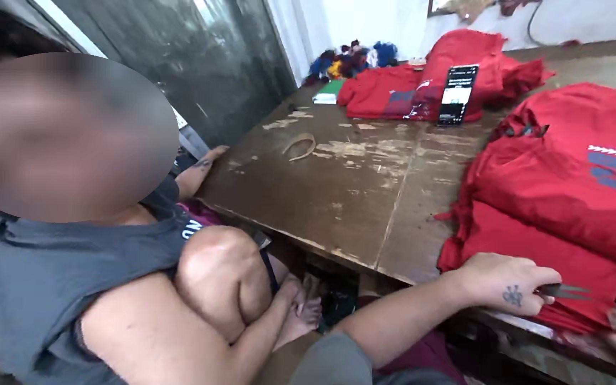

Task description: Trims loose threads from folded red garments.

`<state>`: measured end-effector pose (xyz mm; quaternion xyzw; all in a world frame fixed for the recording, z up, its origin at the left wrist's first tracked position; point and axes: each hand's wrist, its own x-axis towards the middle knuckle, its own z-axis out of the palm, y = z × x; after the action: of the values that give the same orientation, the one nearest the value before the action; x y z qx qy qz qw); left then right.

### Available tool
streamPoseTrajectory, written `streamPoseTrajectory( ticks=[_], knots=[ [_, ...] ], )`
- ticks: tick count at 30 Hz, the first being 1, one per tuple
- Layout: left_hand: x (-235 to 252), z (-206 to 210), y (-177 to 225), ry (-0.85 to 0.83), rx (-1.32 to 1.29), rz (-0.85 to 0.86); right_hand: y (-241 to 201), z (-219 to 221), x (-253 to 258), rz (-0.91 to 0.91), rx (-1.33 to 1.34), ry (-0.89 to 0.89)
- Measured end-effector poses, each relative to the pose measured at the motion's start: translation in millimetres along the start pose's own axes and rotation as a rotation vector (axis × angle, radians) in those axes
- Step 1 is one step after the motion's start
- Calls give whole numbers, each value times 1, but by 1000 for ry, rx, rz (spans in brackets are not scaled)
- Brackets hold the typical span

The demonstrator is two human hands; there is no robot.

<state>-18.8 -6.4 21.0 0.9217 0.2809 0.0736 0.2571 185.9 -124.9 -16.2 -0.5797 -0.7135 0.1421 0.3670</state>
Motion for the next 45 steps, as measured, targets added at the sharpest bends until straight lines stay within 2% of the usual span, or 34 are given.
streamPoseTrajectory(
  ticks=[2, 5, 6, 7, 9, 11, 13, 16, 17, 22, 26, 28, 31, 37, 41, 45],
  knots=[
    [5, -1, 5, 80, 76, -7, 12, 16, 4, 28, -62, 56],
    [3, -9, 4, 210, 128, 41, 30, 35, -1, -47, -218, 319],
    [0, -10, 0, 202, 120, 69, 35, 36, -7, -75, -243, 358],
    [-3, -13, -5, 123, 111, 62, 39, 35, -14, -92, -250, 355],
    [-2, -21, -13, -158, 110, -43, 45, 32, -25, -117, -247, 295],
    [3, -28, -11, -289, 115, -118, 48, 26, -30, -122, -224, 262],
    [9, -32, 3, -177, 56, -83, 46, 21, -25, -111, -207, 293],
    [28, -10, 13, 119, -281, 16, 38, 25, -9, -64, -226, 302],
    [36, 0, 11, 148, -377, 10, 38, 30, -4, -62, -225, 299],
    [42, 20, -7, 153, -513, -53, 53, 24, -25, -112, -203, 348],
    [42, 23, -15, 180, -605, -59, 41, 5, -28, -65, -97, 196],
    [43, 32, -18, 167, -601, -70, 36, -1, -26, 16, -61, 141],
    [44, 40, -19, 176, -601, -50, 38, 3, -22, 107, -60, 230],
    [41, 36, -14, 141, -557, -81, 39, 25, -2, 132, -126, 281],
    [42, 30, -13, 102, -452, -75, 41, 30, 8, 158, -211, 202],
    [41, 17, -7, 38, -363, -37, 42, 21, 8, 133, -131, 129]
  ],
)
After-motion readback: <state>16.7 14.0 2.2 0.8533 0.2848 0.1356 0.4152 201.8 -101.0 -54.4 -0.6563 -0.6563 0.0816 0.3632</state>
